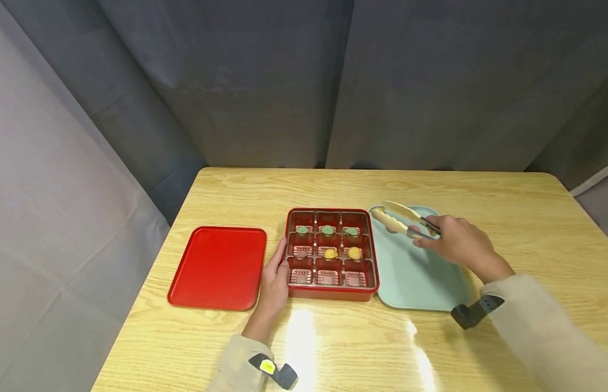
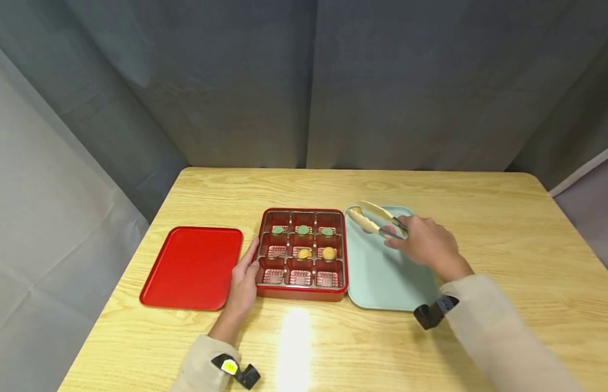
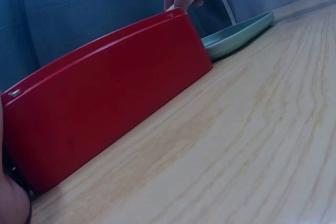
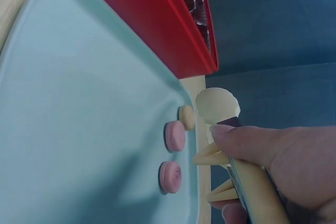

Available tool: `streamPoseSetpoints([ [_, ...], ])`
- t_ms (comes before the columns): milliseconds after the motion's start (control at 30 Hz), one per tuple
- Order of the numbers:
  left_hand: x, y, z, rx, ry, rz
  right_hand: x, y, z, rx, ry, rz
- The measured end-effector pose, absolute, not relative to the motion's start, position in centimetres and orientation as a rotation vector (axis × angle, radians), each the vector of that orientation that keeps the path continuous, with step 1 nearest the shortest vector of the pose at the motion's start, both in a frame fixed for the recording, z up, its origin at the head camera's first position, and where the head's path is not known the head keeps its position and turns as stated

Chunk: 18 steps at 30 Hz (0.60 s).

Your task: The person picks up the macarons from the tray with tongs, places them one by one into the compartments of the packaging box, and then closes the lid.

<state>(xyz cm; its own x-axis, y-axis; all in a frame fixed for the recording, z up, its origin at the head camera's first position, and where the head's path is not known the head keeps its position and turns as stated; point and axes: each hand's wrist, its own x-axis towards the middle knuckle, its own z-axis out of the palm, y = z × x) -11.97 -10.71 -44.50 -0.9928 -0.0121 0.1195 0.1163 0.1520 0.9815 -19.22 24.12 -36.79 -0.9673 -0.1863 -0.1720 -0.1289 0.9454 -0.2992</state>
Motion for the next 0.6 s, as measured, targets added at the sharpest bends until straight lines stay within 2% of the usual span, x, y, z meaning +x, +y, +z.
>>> streamPoseSetpoints([
  [600,-12.1,-10.7,-44.7,-0.088,-2.284,-2.035,-20.7,24.2,-38.2,-0.171,2.825,-0.414],
])
